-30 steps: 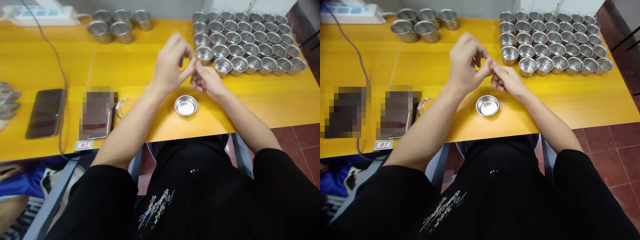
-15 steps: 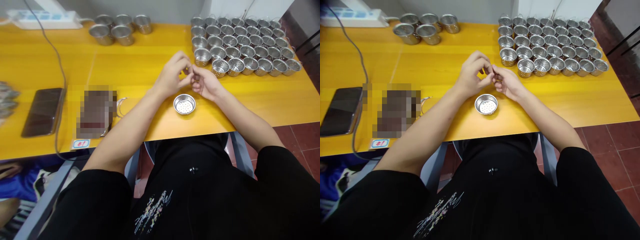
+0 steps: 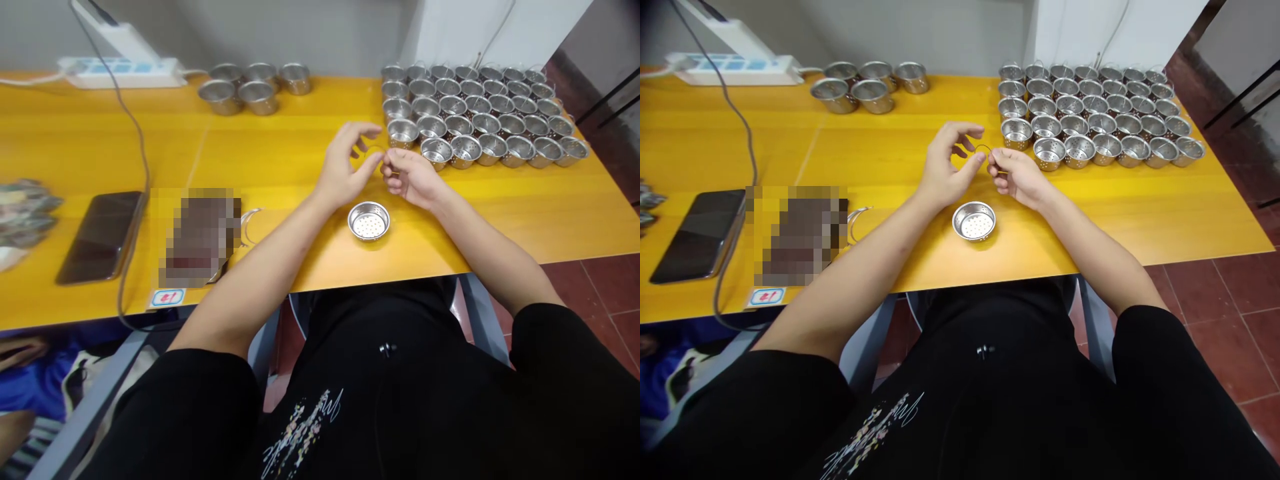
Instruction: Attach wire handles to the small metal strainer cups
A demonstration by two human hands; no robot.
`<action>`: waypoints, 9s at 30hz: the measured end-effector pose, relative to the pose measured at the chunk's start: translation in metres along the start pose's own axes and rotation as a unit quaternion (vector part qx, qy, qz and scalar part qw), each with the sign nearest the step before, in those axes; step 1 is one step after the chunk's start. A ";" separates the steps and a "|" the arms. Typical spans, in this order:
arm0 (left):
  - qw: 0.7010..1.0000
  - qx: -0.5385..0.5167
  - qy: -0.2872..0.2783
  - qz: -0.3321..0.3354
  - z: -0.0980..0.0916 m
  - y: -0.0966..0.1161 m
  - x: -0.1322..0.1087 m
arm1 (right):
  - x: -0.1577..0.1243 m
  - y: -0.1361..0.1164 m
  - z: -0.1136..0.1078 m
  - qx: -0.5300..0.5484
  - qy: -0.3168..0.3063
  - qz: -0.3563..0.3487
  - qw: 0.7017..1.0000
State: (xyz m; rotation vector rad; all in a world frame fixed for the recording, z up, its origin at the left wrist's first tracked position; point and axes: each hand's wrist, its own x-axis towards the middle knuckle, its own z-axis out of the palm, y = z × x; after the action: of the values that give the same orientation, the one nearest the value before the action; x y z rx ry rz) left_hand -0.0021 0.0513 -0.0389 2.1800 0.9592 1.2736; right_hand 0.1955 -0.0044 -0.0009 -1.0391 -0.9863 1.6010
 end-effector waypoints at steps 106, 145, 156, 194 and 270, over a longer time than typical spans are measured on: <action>0.889 -0.274 -0.359 -0.080 -0.032 -0.024 0.011 | 0.002 -0.002 -0.041 -0.207 -0.384 0.004 0.900; 0.944 -0.258 -0.139 -0.153 -0.014 -0.071 0.020 | 0.011 0.008 -0.035 -0.225 -0.179 -0.074 0.955; 0.967 -0.175 -0.160 -0.090 -0.018 -0.050 0.017 | 0.012 0.007 -0.037 -0.265 -0.149 -0.100 0.947; 0.952 -0.159 -0.252 -0.071 -0.036 -0.026 0.013 | 0.003 0.008 -0.023 -0.362 -0.111 -0.111 0.919; 0.958 -0.108 -0.263 -0.045 -0.030 -0.040 0.017 | 0.001 0.004 -0.018 -0.492 -0.041 -0.161 0.855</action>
State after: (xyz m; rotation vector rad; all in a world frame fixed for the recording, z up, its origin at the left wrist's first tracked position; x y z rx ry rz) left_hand -0.0365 0.0913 -0.0413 2.1103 0.6561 0.6580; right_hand 0.2112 -0.0023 -0.0100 -1.3513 -2.0184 0.8066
